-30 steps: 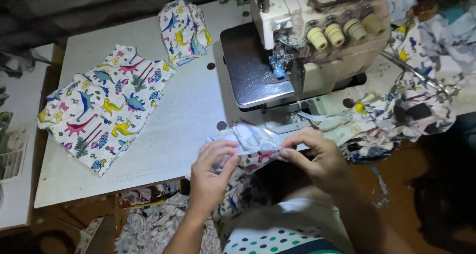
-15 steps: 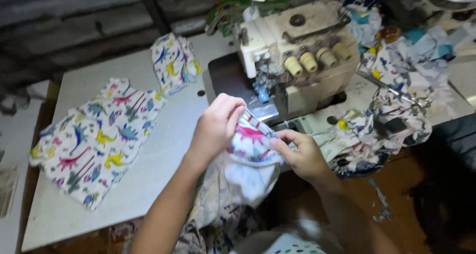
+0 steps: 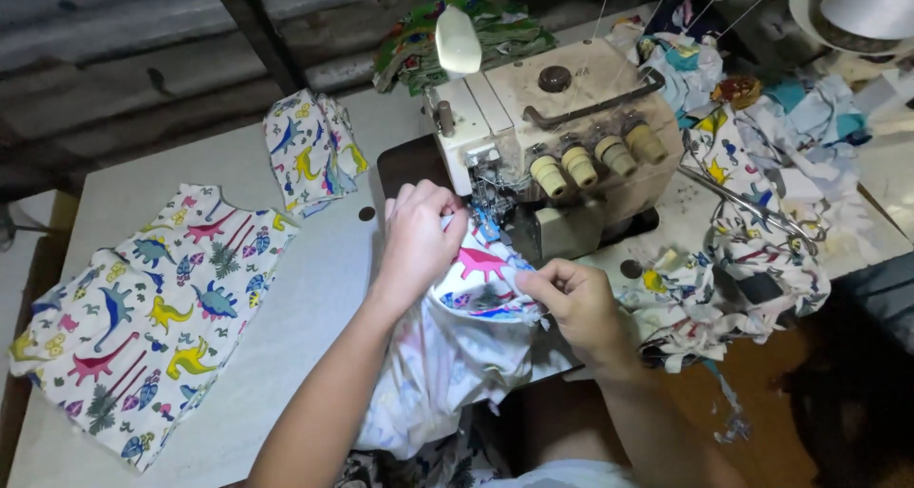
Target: Aligning and preparing patterned fabric pieces for sewing on an industrial overlocker machine.
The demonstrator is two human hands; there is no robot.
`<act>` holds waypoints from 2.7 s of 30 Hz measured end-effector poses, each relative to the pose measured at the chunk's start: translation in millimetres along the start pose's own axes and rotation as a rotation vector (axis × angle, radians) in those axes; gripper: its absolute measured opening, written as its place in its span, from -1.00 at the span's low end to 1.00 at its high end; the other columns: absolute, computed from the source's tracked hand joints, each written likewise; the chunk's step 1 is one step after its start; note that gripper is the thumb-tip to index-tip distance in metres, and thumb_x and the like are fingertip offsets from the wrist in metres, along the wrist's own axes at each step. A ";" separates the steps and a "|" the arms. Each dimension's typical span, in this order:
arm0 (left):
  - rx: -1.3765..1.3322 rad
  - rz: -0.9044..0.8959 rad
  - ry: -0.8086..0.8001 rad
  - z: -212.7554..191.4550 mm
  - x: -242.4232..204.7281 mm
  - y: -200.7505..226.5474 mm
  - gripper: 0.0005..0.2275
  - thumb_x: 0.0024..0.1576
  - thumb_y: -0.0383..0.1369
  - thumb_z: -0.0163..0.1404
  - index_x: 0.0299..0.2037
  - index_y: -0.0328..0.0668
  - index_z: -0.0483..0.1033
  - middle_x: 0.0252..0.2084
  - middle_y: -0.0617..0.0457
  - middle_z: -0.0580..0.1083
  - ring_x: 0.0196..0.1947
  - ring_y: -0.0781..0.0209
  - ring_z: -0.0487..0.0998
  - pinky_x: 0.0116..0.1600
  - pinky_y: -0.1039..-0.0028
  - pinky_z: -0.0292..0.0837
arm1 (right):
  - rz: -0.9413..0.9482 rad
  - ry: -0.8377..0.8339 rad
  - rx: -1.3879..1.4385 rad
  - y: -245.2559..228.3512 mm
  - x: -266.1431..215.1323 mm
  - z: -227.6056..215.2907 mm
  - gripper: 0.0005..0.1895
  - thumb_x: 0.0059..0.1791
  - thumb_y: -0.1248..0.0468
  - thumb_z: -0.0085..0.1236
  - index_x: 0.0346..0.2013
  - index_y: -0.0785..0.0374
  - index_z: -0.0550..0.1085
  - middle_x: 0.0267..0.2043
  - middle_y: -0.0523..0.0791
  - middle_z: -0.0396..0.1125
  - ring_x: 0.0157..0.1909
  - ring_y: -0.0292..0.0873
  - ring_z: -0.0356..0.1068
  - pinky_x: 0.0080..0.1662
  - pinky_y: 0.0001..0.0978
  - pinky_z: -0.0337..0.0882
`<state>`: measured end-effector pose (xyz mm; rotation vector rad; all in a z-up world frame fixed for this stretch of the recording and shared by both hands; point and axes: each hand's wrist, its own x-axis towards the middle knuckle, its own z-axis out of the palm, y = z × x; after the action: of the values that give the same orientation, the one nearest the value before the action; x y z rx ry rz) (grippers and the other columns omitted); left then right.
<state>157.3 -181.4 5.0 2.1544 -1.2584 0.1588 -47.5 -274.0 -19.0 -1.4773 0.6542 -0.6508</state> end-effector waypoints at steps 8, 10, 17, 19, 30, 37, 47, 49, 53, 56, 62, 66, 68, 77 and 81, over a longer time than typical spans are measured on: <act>0.022 0.380 0.448 -20.5 -61.8 35.1 -0.86 0.23 -0.32 -0.06 -0.23 0.04 0.60 -0.28 0.08 0.46 -0.21 0.05 0.44 -0.03 0.27 0.23 | -0.005 -0.068 -0.076 -28.5 -5.5 -12.2 -0.84 -0.01 0.28 0.32 -0.45 0.29 0.67 -0.72 -0.17 0.33 -0.55 -0.38 0.23 -0.39 -0.60 0.27; 0.219 0.515 0.132 -39.8 -106.4 67.7 -0.76 0.32 -0.14 -0.01 -0.03 -0.08 0.58 -0.20 0.07 0.66 -0.23 0.14 0.64 -0.05 0.35 0.25 | 0.085 -0.208 -0.114 -26.2 -4.7 -25.6 -0.75 0.03 0.24 0.17 -0.43 0.29 0.68 -0.45 -0.14 0.53 -0.38 -0.26 0.44 -0.20 -0.46 0.40; 0.460 0.351 0.080 -81.0 -143.6 69.1 -0.86 0.25 -0.18 0.12 -0.27 0.05 0.53 -0.40 0.23 0.49 -0.20 0.16 0.50 0.19 0.17 0.00 | -0.238 -0.063 -0.284 -47.7 -14.7 -26.6 -0.80 0.03 0.33 0.11 -0.11 0.28 0.62 -0.14 -0.10 0.55 -0.06 -0.23 0.54 0.03 -0.47 0.51; 0.359 0.349 0.121 -90.9 -141.8 76.4 -0.88 0.23 -0.27 0.14 -0.32 0.02 0.50 -0.44 0.24 0.46 -0.24 0.15 0.50 0.18 0.12 0.02 | -0.486 -0.161 -0.385 -43.2 -12.2 -28.2 -0.68 0.01 0.50 -0.03 0.01 0.36 0.55 0.03 0.01 0.48 0.10 -0.08 0.47 0.20 -0.34 0.46; -0.033 0.341 0.351 -1.6 -126.5 69.5 -0.77 0.03 -0.22 0.13 -0.26 -0.13 0.40 -0.29 0.05 0.34 -0.20 0.03 0.36 0.16 0.09 0.15 | -1.058 -0.457 -0.323 -56.9 -13.2 -13.1 -0.80 0.03 0.26 0.09 -0.20 0.29 0.59 -0.25 -0.05 0.52 -0.35 -0.04 0.49 -0.25 -0.26 0.50; 0.238 0.559 0.351 -20.3 -112.9 44.1 -0.92 0.27 -0.44 -0.02 -0.20 -0.02 0.54 -0.25 0.14 0.47 -0.16 0.13 0.51 0.10 0.12 0.32 | -0.857 -0.162 -0.202 -38.2 -35.9 -26.4 -0.81 -0.15 0.53 0.29 -0.29 0.28 0.66 -0.25 -0.03 0.60 -0.30 -0.03 0.62 -0.18 -0.25 0.59; 0.364 0.524 0.167 -14.1 -107.1 56.2 -0.72 0.29 -0.35 -0.15 0.11 0.29 0.51 -0.34 0.07 0.35 -0.25 0.11 0.38 0.16 0.08 0.18 | -0.655 -0.098 0.049 -6.8 -26.7 -19.6 -0.91 -0.03 0.52 0.19 -0.23 0.46 0.54 -0.18 0.12 0.53 -0.36 -0.15 0.52 -0.30 -0.31 0.62; 0.374 0.531 0.174 -20.3 -105.0 61.5 -0.73 0.28 -0.39 -0.17 0.08 0.20 0.53 -0.34 0.04 0.34 -0.26 0.07 0.37 0.14 0.07 0.18 | -0.433 -0.040 0.223 8.0 -23.6 -17.1 -0.92 -0.02 0.54 0.16 -0.24 0.40 0.50 -0.18 0.13 0.53 -0.51 -0.23 0.45 -0.45 -0.43 0.51; 0.374 0.532 0.123 -25.7 -102.2 59.1 -0.75 0.27 -0.44 -0.16 0.01 0.12 0.54 -0.24 0.02 0.37 -0.14 0.04 0.40 0.17 0.00 0.16 | -0.346 -0.015 0.309 2.8 -24.2 -14.6 -0.91 0.00 0.52 0.16 -0.24 0.40 0.44 -0.17 0.17 0.52 -0.53 -0.21 0.46 -0.47 -0.46 0.49; 0.328 0.537 0.093 -32.1 -99.0 62.7 -0.81 0.28 -0.42 -0.16 -0.06 0.01 0.53 -0.06 -0.04 0.42 -0.02 0.00 0.41 0.18 0.02 0.15 | -0.342 0.024 0.268 -7.6 -28.9 -13.4 -0.92 0.00 0.52 0.16 -0.24 0.42 0.44 -0.13 0.19 0.52 -0.49 -0.21 0.49 -0.43 -0.49 0.49; 0.397 0.543 0.091 -24.5 -99.5 57.7 -0.72 0.32 -0.41 -0.22 0.16 0.03 0.46 -0.18 0.06 0.44 0.00 0.05 0.44 0.21 -0.01 0.13 | -0.506 0.022 0.170 -13.1 -35.4 -20.9 -0.91 -0.01 0.54 0.16 -0.24 0.44 0.44 -0.12 0.24 0.50 -0.36 -0.13 0.54 -0.35 -0.39 0.57; 0.379 0.545 0.096 -23.6 -99.8 58.1 -0.72 0.26 -0.44 -0.14 0.11 0.08 0.50 -0.24 0.08 0.39 -0.07 0.06 0.43 0.18 0.01 0.18 | -0.624 0.013 0.025 -16.0 -35.4 -20.2 -0.88 -0.08 0.61 0.20 -0.28 0.47 0.51 -0.14 0.19 0.52 -0.28 -0.09 0.58 -0.30 -0.34 0.60; 0.383 0.541 0.092 -21.6 -99.9 58.3 -0.71 0.24 -0.45 -0.12 0.11 0.10 0.50 -0.26 0.08 0.38 -0.08 0.06 0.42 0.18 0.01 0.18 | -0.659 0.006 -0.024 -18.7 -35.7 -18.6 -0.87 -0.09 0.61 0.21 -0.28 0.46 0.52 -0.14 0.17 0.53 -0.24 -0.08 0.59 -0.28 -0.35 0.61; 0.341 0.513 -0.122 -42.4 -102.5 60.3 -0.79 0.14 -0.58 -0.08 -0.06 -0.11 0.45 0.06 -0.05 0.37 0.06 -0.06 0.34 0.20 0.06 0.15 | -1.073 -0.392 -0.493 -33.3 -34.6 -28.0 -0.85 0.07 0.39 0.08 -0.07 0.33 0.51 -0.02 0.05 0.51 -0.07 0.02 0.59 -0.07 -0.16 0.58; 0.414 0.529 -0.105 -44.7 -103.1 59.4 -0.66 0.17 -0.51 -0.10 0.17 -0.16 0.38 0.32 -0.03 0.22 0.18 -0.06 0.24 0.22 0.11 0.12 | -1.074 -0.384 -0.525 -37.2 -40.1 -29.0 -0.86 0.08 0.47 0.02 -0.10 0.35 0.50 0.02 0.05 0.49 -0.10 0.03 0.53 -0.09 -0.14 0.52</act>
<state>62.4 -99.6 26.5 2.1223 -1.9806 0.5756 -95.7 -263.6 18.4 -2.3684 -0.3743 -0.9912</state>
